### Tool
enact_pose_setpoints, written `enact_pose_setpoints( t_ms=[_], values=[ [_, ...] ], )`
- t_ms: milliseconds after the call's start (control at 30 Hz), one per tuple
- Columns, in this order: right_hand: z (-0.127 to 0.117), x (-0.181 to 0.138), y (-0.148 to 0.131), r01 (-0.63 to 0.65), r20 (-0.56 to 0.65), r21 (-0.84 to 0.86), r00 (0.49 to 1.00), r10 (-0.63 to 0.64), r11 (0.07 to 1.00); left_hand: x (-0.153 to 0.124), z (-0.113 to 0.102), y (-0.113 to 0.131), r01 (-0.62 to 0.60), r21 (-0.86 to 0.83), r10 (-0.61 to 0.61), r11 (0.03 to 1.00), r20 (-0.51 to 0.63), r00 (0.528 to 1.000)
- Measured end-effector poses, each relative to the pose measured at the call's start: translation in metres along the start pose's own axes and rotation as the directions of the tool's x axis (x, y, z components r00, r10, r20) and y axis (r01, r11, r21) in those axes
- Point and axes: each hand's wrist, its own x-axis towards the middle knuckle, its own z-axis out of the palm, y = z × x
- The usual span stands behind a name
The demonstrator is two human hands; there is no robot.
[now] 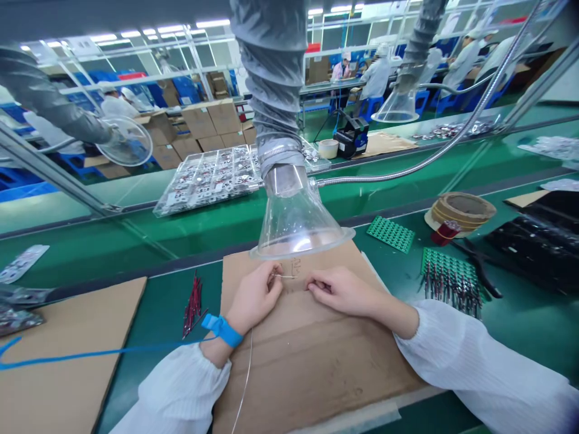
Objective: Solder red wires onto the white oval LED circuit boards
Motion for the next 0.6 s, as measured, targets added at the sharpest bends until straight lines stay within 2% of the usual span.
enact_pose_setpoints(
  t_ms=[600],
  values=[
    [-0.0002,-0.0004,-0.0004,-0.023,0.007,-0.014,1.0,0.024,1.0,-0.0003,-0.0017,0.0023,0.002,0.023,-0.003,1.0,0.028,1.0]
  ],
)
